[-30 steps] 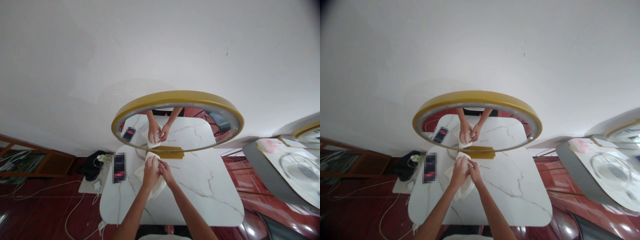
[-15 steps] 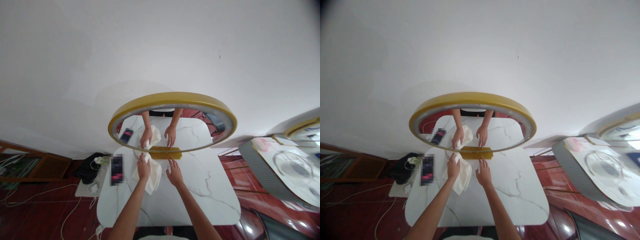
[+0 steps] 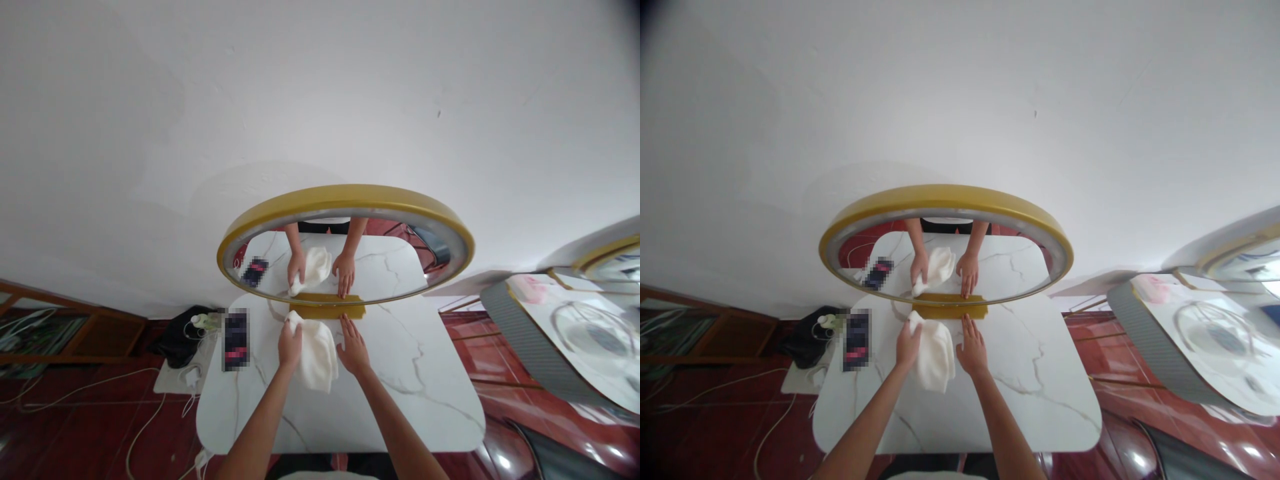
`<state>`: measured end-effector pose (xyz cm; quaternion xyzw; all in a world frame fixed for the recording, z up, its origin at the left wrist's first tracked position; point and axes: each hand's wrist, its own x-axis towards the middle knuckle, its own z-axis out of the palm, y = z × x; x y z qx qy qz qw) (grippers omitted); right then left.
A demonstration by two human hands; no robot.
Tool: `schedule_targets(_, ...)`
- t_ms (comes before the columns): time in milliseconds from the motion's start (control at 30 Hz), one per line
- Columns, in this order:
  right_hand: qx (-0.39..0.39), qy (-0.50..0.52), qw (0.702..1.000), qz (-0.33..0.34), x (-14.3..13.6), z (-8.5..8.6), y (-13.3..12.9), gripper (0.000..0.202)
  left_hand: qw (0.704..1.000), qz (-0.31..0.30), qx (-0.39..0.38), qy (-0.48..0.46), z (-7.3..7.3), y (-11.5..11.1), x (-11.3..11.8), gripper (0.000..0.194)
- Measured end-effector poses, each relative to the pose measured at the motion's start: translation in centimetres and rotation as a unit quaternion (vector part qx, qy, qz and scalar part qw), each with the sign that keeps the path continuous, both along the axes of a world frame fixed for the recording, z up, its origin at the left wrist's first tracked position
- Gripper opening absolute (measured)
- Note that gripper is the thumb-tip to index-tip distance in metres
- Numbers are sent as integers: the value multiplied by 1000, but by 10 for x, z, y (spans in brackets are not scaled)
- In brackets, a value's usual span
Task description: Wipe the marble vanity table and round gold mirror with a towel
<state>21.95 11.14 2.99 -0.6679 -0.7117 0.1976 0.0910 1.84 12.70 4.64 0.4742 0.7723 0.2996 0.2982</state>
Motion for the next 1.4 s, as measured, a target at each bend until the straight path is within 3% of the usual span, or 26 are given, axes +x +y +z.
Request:
schedule_targets(233,-2,-25,1000,15,3,-2,1,82,997,27,13,-71,1,1,-3,41)
schedule_targets(467,-7,-32,999,20,7,-5,2,79,989,61,3,-134,-2,-2,28,38)
schedule_targets(667,-19,-3,999,28,14,-6,5,68,974,34,1,-225,-6,-1,55,40)
schedule_targets(933,-10,76,997,18,23,-2,15,55,951,-55,-27,-304,-4,1,67,42)
schedule_targets(1067,41,119,992,-21,32,14,15,51,955,-68,-21,-287,1,-4,66,42)
schedule_targets(1200,96,144,984,-46,25,46,-8,47,961,-61,-20,-268,8,-16,62,43)
schedule_targets(1300,73,161,982,64,6,65,-34,51,962,-47,-35,-265,13,-24,64,42)
schedule_targets(1400,18,134,985,110,-12,73,-55,81,962,-30,-56,-265,18,-30,68,34)
